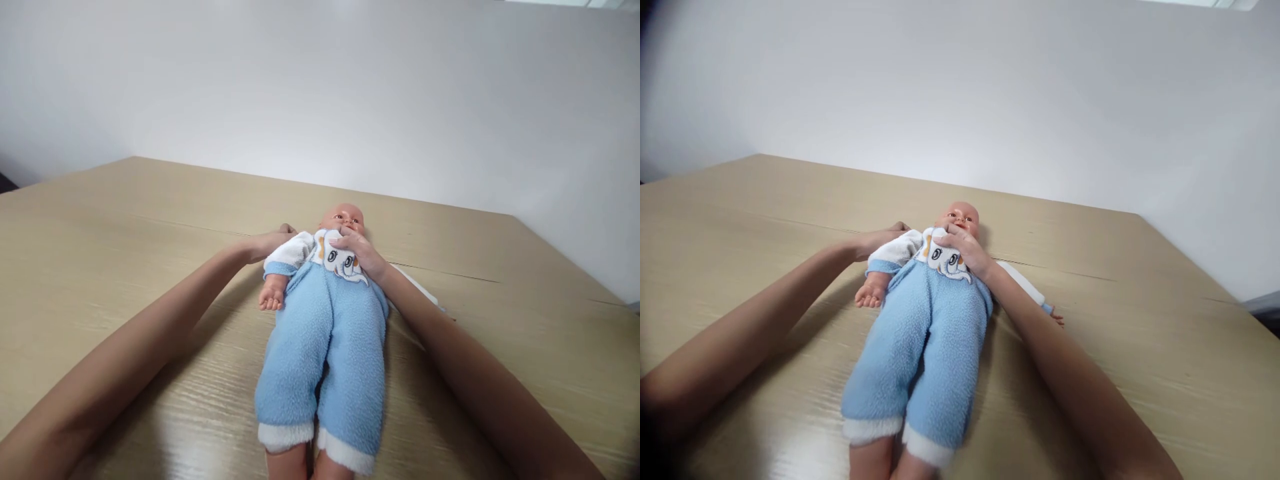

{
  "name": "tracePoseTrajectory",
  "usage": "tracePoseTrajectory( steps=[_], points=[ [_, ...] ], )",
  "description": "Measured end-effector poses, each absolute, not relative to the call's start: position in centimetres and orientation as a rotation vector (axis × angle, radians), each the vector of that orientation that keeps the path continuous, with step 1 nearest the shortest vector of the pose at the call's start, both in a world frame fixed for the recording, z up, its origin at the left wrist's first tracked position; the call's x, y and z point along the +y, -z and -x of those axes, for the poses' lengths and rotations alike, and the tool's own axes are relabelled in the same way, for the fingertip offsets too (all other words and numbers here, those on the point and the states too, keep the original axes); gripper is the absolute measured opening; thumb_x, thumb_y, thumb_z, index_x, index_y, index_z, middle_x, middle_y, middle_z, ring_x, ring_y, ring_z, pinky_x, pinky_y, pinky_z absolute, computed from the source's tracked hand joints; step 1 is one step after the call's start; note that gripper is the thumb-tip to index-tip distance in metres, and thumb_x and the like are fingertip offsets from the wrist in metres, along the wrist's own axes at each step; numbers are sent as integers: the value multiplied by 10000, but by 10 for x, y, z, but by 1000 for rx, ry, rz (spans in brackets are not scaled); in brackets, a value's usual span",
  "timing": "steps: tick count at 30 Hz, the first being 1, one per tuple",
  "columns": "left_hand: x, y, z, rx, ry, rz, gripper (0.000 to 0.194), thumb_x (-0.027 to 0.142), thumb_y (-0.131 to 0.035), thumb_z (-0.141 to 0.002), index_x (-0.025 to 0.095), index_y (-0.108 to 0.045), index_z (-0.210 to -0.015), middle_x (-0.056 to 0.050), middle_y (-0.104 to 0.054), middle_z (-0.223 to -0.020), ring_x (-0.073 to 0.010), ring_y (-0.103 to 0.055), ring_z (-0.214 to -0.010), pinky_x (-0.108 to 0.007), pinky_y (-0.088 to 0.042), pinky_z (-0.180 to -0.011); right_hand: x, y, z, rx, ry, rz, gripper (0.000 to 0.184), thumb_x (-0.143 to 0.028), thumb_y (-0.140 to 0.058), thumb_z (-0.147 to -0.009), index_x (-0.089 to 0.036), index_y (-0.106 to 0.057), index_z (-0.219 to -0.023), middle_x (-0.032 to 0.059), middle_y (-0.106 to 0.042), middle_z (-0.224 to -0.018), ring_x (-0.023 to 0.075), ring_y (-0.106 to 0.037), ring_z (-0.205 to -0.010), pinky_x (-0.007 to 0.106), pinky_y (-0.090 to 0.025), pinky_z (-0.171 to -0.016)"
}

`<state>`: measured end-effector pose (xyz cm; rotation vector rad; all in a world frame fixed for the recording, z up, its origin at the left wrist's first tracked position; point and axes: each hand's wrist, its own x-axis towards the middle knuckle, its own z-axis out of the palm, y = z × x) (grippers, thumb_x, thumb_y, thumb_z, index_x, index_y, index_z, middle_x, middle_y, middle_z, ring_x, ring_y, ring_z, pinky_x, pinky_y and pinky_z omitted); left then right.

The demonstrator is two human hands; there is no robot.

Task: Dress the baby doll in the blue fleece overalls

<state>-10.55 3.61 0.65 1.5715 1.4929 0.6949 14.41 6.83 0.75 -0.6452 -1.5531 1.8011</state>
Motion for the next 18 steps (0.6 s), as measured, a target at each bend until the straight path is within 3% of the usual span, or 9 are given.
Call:
tracePoseTrajectory(
  steps=[5, 8, 12, 14, 18],
  points=[
    [18, -28, 108, 1400, -544, -1477, 715, 788, -679, -896, 200, -603, -1296, -129, -743, -1313, -352, -676, -1258, -392, -574, -962, 71, -5, -142, -1574, -1786, 668, 394, -419, -888, -687, -243, -584, -866, -41, -662, -722, 136, -586, -635, 234, -434, -569],
    [14, -32, 107, 1462, -490, -1566, 798, 746, -754, -833, 190, -529, -1359, -128, -743, -1241, -360, -684, -1211, -379, -562, -884, 69, -5, -140, -1572, -1765, 702, 414, -447, -886, -675, -250, -572, -860, -44, -661, -737, 146, -594, -665, 242, -445, -599],
    [16, -27, 110, 1380, -507, -1619, 792, 681, -731, -850, 202, -514, -1442, -111, -723, -1293, -342, -671, -1251, -387, -559, -955, 63, -19, -142, -1622, -1735, 738, 415, -477, -879, -681, -247, -569, -835, -48, -628, -726, 148, -559, -661, 256, -400, -587],
    [18, -25, 115, 1351, -475, -1635, 777, 660, -721, -867, 228, -527, -1484, -103, -722, -1355, -340, -664, -1281, -399, -555, -999, 60, -31, -150, -1799, -1598, 795, 360, -479, -840, -750, -242, -583, -835, -48, -609, -736, 153, -549, -675, 268, -382, -598],
    [20, -27, 123, 1354, -403, -1689, 712, 639, -706, -898, 266, -576, -1491, -85, -709, -1463, -338, -636, -1363, -407, -528, -1093, 54, -53, -169, -2331, -948, 1014, 246, -467, -738, -913, -234, -664, -882, -10, -686, -863, 200, -623, -826, 304, -443, -708]
  ],
)
